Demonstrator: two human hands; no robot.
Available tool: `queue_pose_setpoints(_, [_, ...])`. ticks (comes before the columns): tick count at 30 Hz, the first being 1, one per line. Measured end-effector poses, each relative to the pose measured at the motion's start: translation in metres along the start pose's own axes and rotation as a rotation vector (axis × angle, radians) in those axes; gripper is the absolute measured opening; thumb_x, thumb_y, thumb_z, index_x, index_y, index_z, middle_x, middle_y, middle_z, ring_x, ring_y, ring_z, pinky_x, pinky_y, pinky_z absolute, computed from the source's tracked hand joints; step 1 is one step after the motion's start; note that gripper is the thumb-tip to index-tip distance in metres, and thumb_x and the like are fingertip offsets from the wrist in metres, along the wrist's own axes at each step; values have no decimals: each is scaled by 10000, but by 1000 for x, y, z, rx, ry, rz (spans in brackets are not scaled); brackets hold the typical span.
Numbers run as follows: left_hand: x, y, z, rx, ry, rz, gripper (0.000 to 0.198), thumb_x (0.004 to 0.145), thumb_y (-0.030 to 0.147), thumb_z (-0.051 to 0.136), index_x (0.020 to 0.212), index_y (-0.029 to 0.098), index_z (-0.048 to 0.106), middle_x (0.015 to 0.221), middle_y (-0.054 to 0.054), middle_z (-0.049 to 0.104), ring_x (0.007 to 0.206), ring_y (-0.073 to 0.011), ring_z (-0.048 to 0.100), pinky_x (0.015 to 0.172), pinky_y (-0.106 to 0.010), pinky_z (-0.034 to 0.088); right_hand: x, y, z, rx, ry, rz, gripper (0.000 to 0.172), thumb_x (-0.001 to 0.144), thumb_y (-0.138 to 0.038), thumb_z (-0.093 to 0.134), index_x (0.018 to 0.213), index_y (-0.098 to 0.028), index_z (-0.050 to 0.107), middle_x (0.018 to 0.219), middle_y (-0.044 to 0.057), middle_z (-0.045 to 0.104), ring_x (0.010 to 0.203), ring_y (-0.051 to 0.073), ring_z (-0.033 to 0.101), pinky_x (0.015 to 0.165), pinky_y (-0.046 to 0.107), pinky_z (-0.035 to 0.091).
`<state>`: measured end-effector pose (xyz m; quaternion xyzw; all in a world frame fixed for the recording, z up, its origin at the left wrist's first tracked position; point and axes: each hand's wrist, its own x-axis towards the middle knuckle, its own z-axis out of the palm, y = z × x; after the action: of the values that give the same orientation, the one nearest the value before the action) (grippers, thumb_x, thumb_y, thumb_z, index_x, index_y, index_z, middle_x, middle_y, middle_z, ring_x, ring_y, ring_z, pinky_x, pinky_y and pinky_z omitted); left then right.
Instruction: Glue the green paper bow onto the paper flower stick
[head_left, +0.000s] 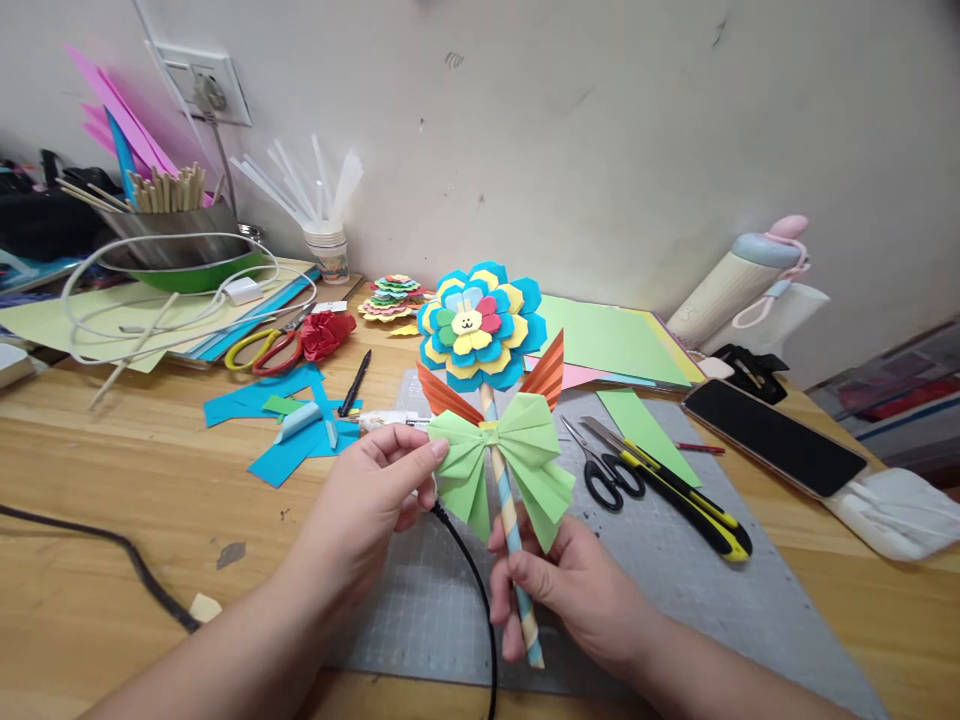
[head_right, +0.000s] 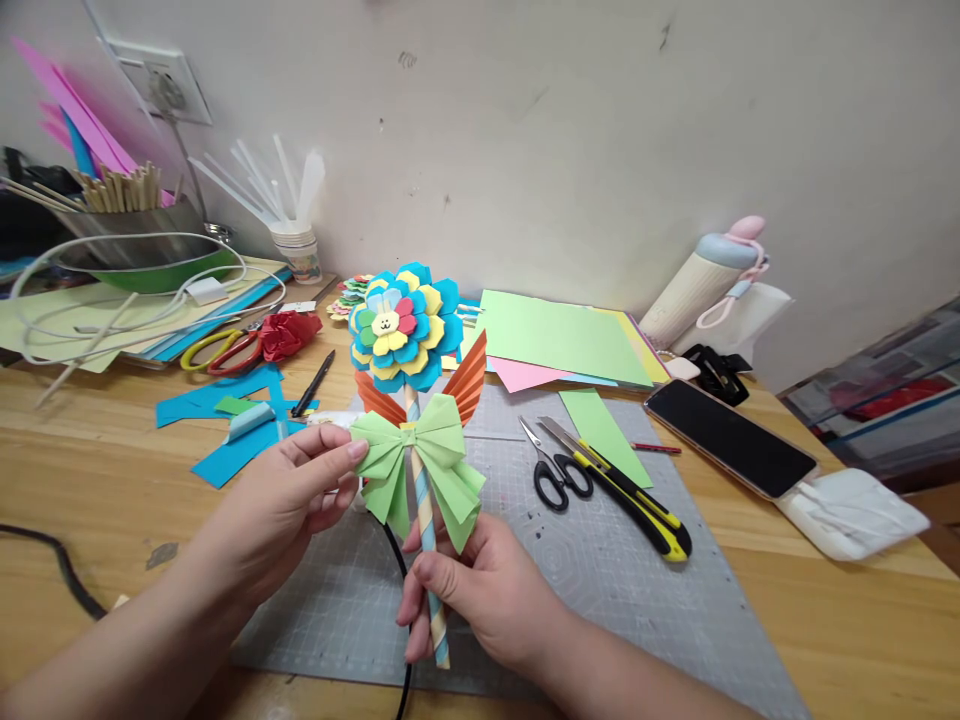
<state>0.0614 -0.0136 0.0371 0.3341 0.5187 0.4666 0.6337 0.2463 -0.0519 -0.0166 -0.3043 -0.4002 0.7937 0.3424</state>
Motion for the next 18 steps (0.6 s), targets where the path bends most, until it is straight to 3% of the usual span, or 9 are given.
queue_pose_setpoints(9, [-1, 1, 1, 1, -6, -24, 352, 654, 399, 763, 757, 181, 507, 460, 60, 501, 391, -44, 373, 364, -130, 195, 0, 2, -1, 52, -15, 7, 319, 817, -404, 660, 920, -156, 487, 642, 21, 681, 461, 127, 659, 437, 187, 490])
queue_pose_setpoints(15, [-1, 0, 5, -5, -22, -1, 367, 658, 405, 760, 812, 180, 513, 490, 111, 394, 369, -13, 214, 376, -155, 125, 1, 2, 1, 86, -15, 36, 339, 815, -444, 651, 911, -163, 487, 629, 19, 680, 436, 124, 648, 403, 165, 456])
queue_pose_setpoints(18, [-3, -2, 6, 35, 82, 106, 390, 638, 373, 777, 859, 191, 513, 616, 77, 472, 440, -40, 343, 410, -171, 230, 2, 4, 1, 106, -31, 48, 351, 815, -462, 643, 913, -166, 481, 630, 16, 677, 424, 119, 639, 395, 165, 453])
